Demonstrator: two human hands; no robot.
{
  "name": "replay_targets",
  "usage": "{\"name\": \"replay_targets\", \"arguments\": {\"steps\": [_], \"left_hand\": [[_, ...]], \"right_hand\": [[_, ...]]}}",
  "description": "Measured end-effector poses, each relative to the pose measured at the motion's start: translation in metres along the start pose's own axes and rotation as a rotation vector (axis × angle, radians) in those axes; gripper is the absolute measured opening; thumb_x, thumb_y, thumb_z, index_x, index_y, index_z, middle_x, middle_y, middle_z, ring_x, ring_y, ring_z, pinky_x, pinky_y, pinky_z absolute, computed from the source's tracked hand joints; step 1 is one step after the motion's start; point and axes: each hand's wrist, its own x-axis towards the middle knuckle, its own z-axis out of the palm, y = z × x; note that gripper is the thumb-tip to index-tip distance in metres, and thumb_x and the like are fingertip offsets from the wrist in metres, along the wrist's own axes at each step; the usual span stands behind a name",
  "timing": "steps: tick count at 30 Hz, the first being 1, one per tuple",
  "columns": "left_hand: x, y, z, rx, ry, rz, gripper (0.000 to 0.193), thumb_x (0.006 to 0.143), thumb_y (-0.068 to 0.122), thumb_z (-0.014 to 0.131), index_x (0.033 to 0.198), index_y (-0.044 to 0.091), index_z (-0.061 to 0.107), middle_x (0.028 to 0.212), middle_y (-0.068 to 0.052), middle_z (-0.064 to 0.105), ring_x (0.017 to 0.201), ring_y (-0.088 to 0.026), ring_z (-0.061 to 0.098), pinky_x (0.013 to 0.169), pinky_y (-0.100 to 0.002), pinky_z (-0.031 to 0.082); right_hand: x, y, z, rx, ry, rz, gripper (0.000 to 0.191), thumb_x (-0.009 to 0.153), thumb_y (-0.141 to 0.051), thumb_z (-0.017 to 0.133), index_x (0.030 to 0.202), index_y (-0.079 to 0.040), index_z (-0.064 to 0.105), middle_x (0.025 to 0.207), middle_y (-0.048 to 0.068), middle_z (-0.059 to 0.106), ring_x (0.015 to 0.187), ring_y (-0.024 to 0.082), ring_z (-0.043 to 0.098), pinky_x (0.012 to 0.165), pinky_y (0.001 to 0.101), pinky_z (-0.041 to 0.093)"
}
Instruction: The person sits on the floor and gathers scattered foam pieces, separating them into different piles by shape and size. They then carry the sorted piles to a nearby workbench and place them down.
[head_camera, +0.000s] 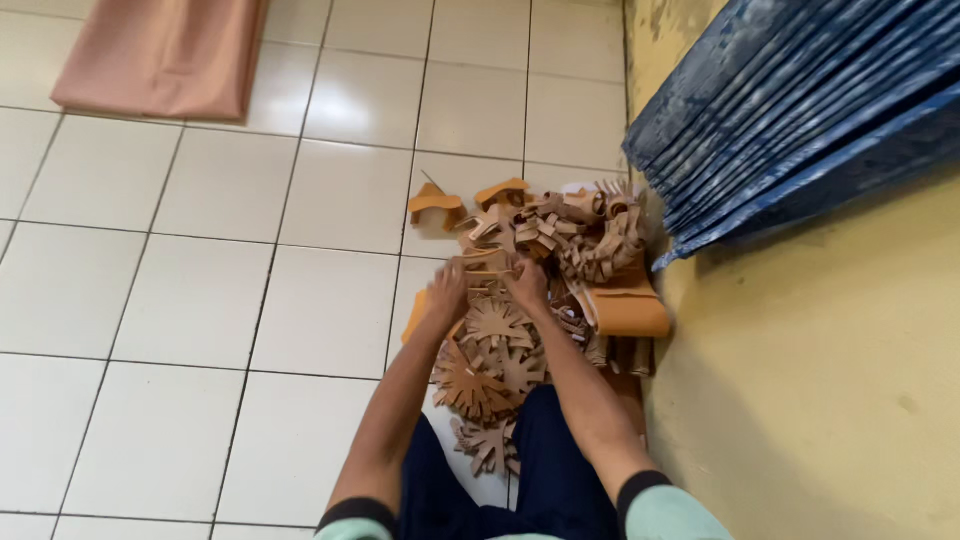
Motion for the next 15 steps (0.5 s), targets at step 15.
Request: {"name": "replay_targets", "arguments": {"steps": [15], "left_hand": [[0.148,0.025,0.069,0.440,-0.284,0.092,0.104,0.085,0.034,0.078,0.162,0.033,0.008,0.170,-0.012,0.003,0.153,-0.041,0.016,0.107,-0.071,0.036]], "right_hand": [[0.100,0.069,-0.025,-0.012,-0.050,-0.002,0.077,0.099,-0.062,0.052,0.152,-0.008,0.044,0.148,0.019,0.054,0.131,0.038,0.057,0.105,0.0521,0.050]]}}
